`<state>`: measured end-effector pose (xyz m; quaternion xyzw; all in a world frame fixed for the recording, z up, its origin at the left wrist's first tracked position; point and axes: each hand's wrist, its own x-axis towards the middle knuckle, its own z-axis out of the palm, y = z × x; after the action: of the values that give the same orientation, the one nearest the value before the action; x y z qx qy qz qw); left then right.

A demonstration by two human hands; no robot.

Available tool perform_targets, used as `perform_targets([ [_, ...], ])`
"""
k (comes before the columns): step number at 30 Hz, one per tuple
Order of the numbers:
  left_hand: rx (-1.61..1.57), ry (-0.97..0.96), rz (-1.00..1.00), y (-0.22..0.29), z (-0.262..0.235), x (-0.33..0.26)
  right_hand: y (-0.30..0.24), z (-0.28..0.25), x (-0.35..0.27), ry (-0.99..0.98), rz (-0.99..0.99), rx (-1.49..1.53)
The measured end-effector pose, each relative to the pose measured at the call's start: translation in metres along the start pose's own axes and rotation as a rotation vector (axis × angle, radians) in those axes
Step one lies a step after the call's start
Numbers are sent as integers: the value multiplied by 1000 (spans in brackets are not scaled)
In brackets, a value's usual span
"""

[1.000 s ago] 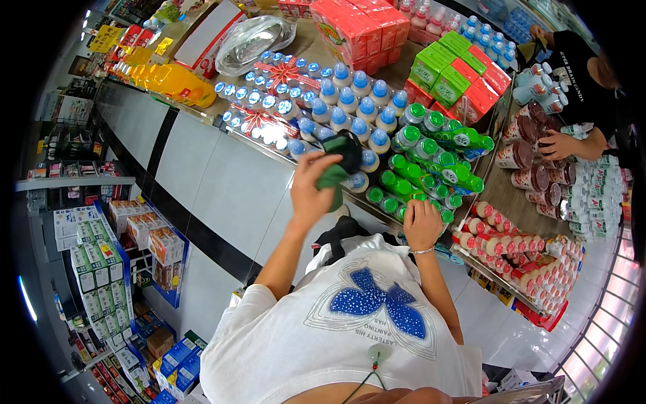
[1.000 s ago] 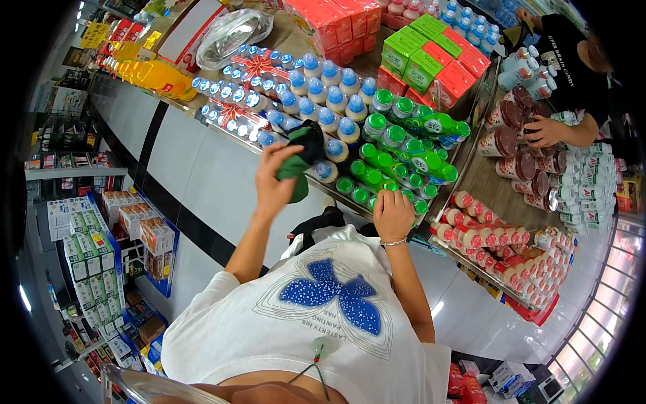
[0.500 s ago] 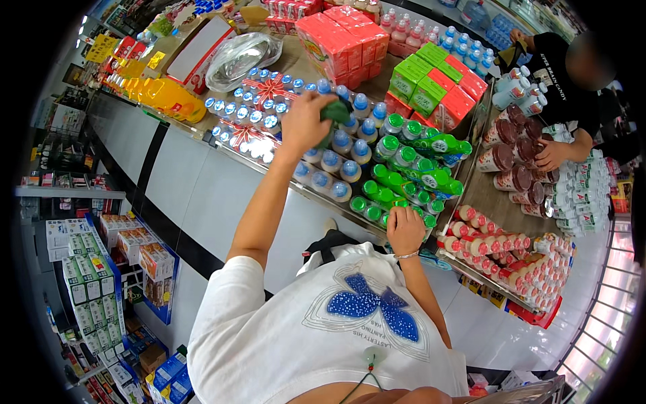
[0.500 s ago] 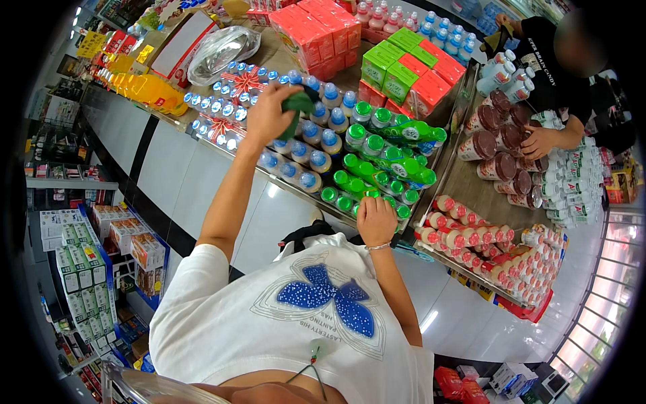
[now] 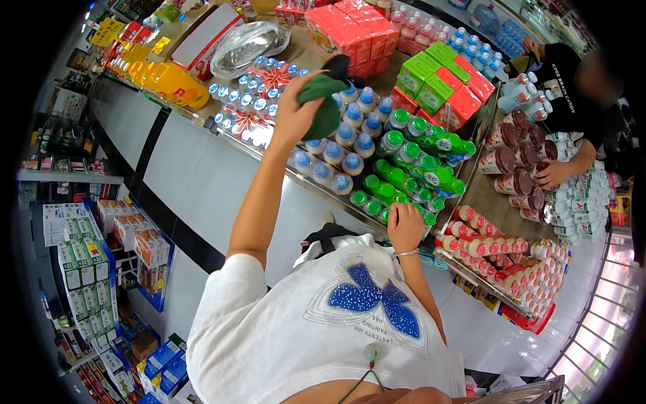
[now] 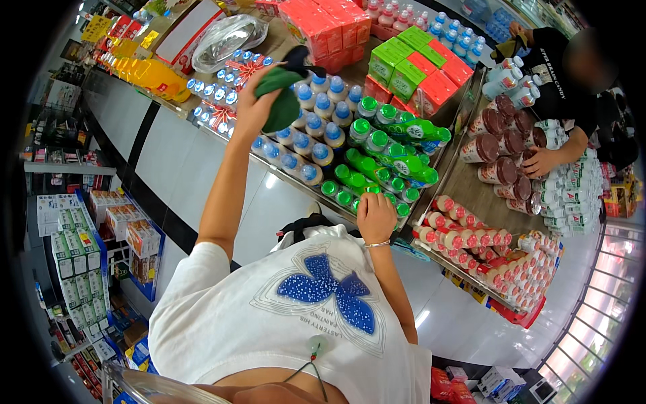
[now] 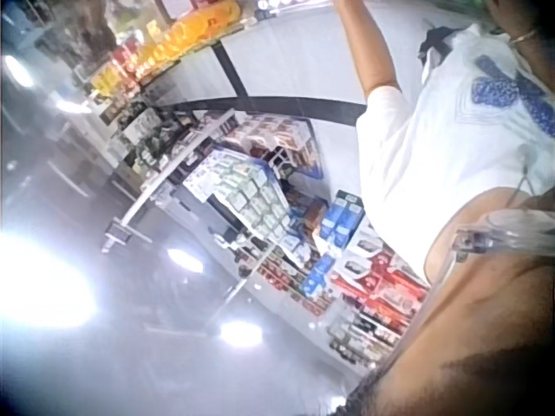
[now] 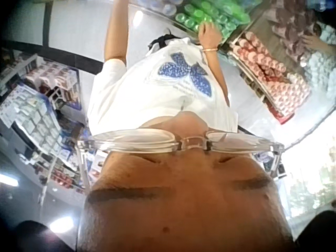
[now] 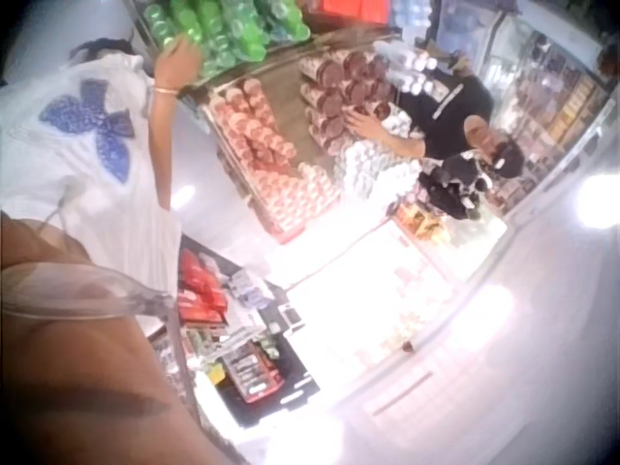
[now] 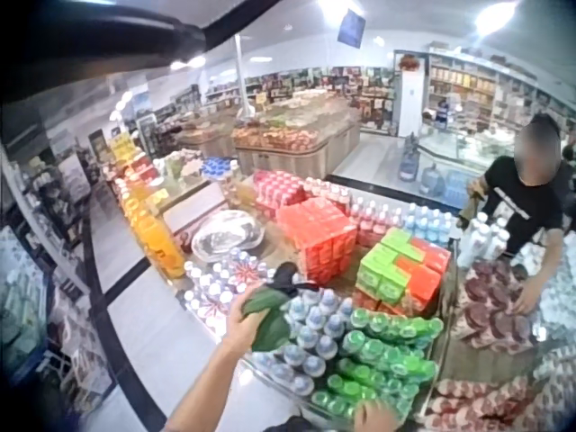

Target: The person organizes various packs of yogurt, water, and juice bottles on a store shelf, picking up individual items and clusters and repositioning them.

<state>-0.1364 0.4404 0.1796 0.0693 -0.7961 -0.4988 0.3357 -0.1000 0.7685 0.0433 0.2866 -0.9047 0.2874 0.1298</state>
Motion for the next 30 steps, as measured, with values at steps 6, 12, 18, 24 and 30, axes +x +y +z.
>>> perform_targets([
  [6, -592, 264, -474, 7, -70, -114, -2, -10, 6, -136, 124, 240],
  [12, -653, 458, -764, -32, -82, -221, -72, -27, 58, -197, -59, 415],
  [18, -664, 512, -919, -31, -33, -259, -140, 15, 111, -325, -412, 181],
  [24, -645, 488, -919, -42, -42, -282, -159, 62, 132, -606, -264, -71],
  [30, -539, 378, -869, -52, -90, -277, -172, 24, 148, -481, -335, -91],
])
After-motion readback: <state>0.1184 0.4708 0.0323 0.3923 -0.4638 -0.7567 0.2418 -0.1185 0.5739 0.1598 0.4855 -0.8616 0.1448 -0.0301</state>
